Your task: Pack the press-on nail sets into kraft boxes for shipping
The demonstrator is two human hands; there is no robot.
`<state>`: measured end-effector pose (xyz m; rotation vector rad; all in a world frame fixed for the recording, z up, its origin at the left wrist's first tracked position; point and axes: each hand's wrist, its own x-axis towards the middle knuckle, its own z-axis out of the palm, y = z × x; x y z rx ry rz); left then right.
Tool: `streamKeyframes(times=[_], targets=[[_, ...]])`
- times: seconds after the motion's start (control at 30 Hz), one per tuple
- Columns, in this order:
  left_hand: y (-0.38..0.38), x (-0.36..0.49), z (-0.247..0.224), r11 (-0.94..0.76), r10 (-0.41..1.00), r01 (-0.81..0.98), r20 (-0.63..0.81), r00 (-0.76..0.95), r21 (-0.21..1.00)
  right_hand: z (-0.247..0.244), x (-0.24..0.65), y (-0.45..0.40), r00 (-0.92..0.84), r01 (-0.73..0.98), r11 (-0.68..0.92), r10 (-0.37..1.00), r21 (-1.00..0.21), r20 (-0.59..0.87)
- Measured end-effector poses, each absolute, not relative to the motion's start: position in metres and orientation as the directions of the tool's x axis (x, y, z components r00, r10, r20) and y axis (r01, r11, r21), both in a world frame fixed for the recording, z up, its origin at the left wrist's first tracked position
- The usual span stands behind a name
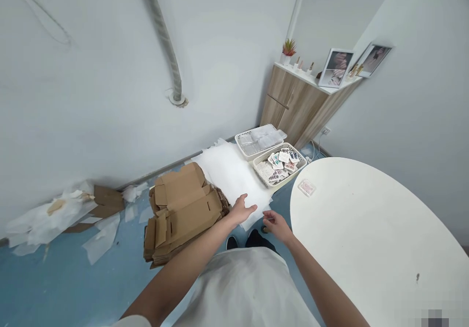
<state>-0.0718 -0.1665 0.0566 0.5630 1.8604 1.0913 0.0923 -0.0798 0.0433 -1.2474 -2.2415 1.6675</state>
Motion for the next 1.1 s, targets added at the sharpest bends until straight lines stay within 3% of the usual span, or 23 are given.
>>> streamKeyframes(times=[0.13,0.43,0.67,0.97,1.1], targets=[[-0.149,-0.075,0.061,0.527,0.691,-0.098,-0.493,-0.529,0.844,0.032,0.081,-0.069,-0.682,0.607,0.134,0.593,-0.783,-0.427],[-0.107,-0.117,0.054,0.707,0.547,-0.193,-0.699,-0.461,0.681,0.01,0.019,-0.032,-0.7,0.65,0.163,0.51,-0.742,-0.5],[-0.069,-0.141,0.016,0.875,0.303,-0.23,-0.852,-0.427,0.427,-0.017,-0.034,-0.016,-0.724,0.67,0.208,0.396,-0.712,-0.565],[-0.072,-0.156,-0.019,0.874,0.27,-0.202,-0.787,-0.554,0.442,-0.015,-0.049,-0.026,-0.852,0.514,0.385,0.121,-0.767,-0.51],[-0.075,-0.166,-0.027,0.881,0.281,-0.159,-0.764,-0.581,0.445,-0.014,-0.047,-0.019,-0.884,0.467,0.353,0.158,-0.81,-0.441]])
